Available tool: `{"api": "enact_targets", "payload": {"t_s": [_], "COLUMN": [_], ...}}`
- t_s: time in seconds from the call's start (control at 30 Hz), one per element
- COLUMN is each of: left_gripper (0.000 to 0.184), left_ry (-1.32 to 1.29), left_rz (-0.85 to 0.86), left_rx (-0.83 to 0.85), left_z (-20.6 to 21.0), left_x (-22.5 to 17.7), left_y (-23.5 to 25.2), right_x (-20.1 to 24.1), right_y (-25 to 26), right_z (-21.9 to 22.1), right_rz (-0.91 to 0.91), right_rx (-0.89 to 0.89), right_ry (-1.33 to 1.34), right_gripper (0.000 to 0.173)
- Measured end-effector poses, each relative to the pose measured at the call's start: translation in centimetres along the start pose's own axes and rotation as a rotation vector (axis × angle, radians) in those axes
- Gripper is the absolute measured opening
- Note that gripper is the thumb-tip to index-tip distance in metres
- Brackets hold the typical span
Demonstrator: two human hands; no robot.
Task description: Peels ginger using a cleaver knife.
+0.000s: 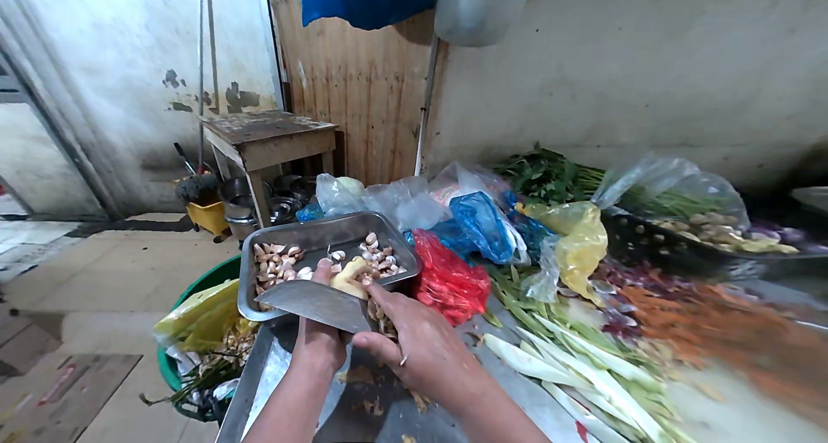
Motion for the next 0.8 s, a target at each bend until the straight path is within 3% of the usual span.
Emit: {"api": "enact_targets", "payload": {"t_s": [0.4,0.8], "left_gripper": [0.028,0.021], "left_ry": [0.026,0.065], "left_rz": [-0.124,0.048], "left_rx": [-0.113,0.032], "left_z": [0.2,1.1], "left_x": [0.6,0.1], "left_y": [-0.5,-1.6], "right_x": [-0.3,-0.3], "right_y": [0.3,0.4], "right_z": [0.1,0.0], "right_rz": [0.060,0.205], "right_rx": [0.022,0.077], "right_ry": [-0.037,0.099], "right_gripper": [0.089,0.083]}}
Point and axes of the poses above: each hand's wrist, its own y-axis towards the middle knuckle, its own z-axis out of the palm, x = y × z, the point moved 5 cm from there along y, towards the middle knuckle, and after that the axes turned 10 degrees about z, right-handed, at the moved point
